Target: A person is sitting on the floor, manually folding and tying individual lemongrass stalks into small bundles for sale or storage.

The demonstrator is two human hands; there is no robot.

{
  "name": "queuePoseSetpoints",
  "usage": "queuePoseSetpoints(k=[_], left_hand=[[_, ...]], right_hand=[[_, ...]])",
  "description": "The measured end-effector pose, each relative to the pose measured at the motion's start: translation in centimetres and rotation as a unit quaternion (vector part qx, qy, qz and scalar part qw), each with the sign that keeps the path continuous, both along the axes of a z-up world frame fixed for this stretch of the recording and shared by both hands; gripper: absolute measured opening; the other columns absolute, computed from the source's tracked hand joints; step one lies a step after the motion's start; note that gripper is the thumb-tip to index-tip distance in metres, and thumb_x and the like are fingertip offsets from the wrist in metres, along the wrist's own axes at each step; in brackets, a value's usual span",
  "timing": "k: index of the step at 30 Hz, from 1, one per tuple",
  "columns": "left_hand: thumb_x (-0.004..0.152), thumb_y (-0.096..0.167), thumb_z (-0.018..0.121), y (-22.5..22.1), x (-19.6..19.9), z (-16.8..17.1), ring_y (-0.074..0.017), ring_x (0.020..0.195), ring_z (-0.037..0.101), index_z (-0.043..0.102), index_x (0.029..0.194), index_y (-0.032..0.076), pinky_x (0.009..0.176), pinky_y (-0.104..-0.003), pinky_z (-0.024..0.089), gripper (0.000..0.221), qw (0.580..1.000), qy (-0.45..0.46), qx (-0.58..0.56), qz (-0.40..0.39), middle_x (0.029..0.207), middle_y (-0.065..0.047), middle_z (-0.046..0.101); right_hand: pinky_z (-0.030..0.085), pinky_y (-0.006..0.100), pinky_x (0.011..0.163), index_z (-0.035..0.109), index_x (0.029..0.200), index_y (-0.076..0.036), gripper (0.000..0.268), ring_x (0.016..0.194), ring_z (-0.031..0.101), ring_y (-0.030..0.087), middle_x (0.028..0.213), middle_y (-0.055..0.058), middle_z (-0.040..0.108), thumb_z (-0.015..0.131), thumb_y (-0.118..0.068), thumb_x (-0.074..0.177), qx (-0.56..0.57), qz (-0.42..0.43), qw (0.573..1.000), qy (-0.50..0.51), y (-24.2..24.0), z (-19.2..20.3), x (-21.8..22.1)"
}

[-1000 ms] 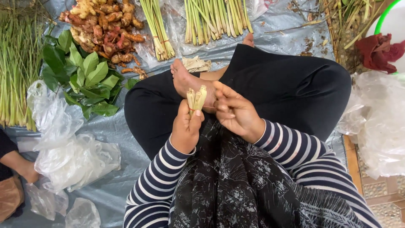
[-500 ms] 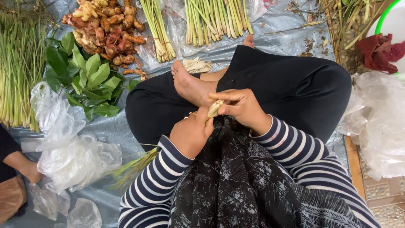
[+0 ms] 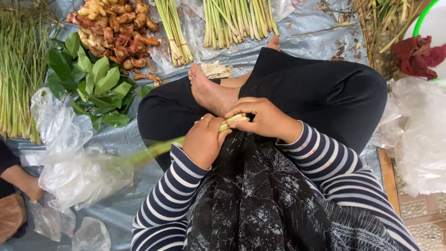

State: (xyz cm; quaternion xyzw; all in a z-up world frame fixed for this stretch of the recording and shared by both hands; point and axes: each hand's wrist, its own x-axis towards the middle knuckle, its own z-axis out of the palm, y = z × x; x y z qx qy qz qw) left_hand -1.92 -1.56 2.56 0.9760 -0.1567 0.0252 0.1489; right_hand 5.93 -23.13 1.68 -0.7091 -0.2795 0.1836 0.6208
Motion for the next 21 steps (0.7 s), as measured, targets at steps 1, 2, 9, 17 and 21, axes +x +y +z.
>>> queuePoseSetpoints(k=[1,2,9,17,21], left_hand=[[0.092,0.043,0.069,0.1,0.4,0.0,-0.0354,0.078,0.072,0.067,0.108,0.012,0.077,-0.043,0.059,0.035,1.0,-0.001,0.0,0.002,0.094,-0.012,0.065],[0.093,0.039,0.068,0.2,0.6,0.0,-0.0322,0.077,0.069,0.069,0.106,0.014,0.075,-0.043,0.057,0.029,0.998,-0.062,0.012,-0.02,0.091,-0.009,0.063],[0.099,0.018,0.068,-1.1,3.5,3.6,-0.0268,0.103,0.065,0.074,0.095,0.018,0.11,-0.064,0.032,0.007,0.958,-0.283,0.021,-0.045,0.096,-0.006,0.066],[0.1,0.015,0.065,-0.1,4.3,-3.2,-0.0219,0.134,0.048,0.008,0.161,0.016,0.117,-0.04,0.044,0.083,0.678,0.064,-0.722,0.123,0.146,-0.01,0.044],[0.107,0.037,0.05,-1.3,5.3,-1.5,-0.0051,0.038,0.038,0.043,0.081,0.019,0.043,-0.021,0.046,0.033,0.531,0.114,-0.806,0.235,0.051,0.009,0.03]], right_hand=[[0.055,0.038,0.081,0.078,0.11,-0.01,0.028,0.093,0.071,0.026,0.102,0.011,0.076,0.085,-0.013,0.084,0.0,0.002,1.0,-0.001,0.0,0.9,0.1],[0.056,0.042,0.08,0.076,0.113,-0.008,0.028,0.092,0.072,0.032,0.101,0.015,0.076,0.081,-0.013,0.087,-0.027,0.015,0.999,-0.008,0.0,1.7,0.0],[0.052,0.049,0.064,0.061,0.101,-0.001,0.028,0.074,0.068,0.042,0.082,0.023,0.069,0.075,-0.023,0.09,-0.1,0.05,0.993,0.021,0.9,0.6,-1.1],[0.054,0.042,0.063,0.064,0.122,-0.018,0.034,0.071,0.07,0.035,0.078,0.013,0.069,0.074,-0.031,0.091,-0.118,-0.018,0.993,-0.007,1.8,-2.1,-1.6],[0.052,0.042,0.061,0.065,0.111,-0.016,0.028,0.065,0.067,0.034,0.07,0.013,0.066,0.073,-0.035,0.091,-0.117,0.048,0.991,0.053,2.4,-2.9,-2.5]])
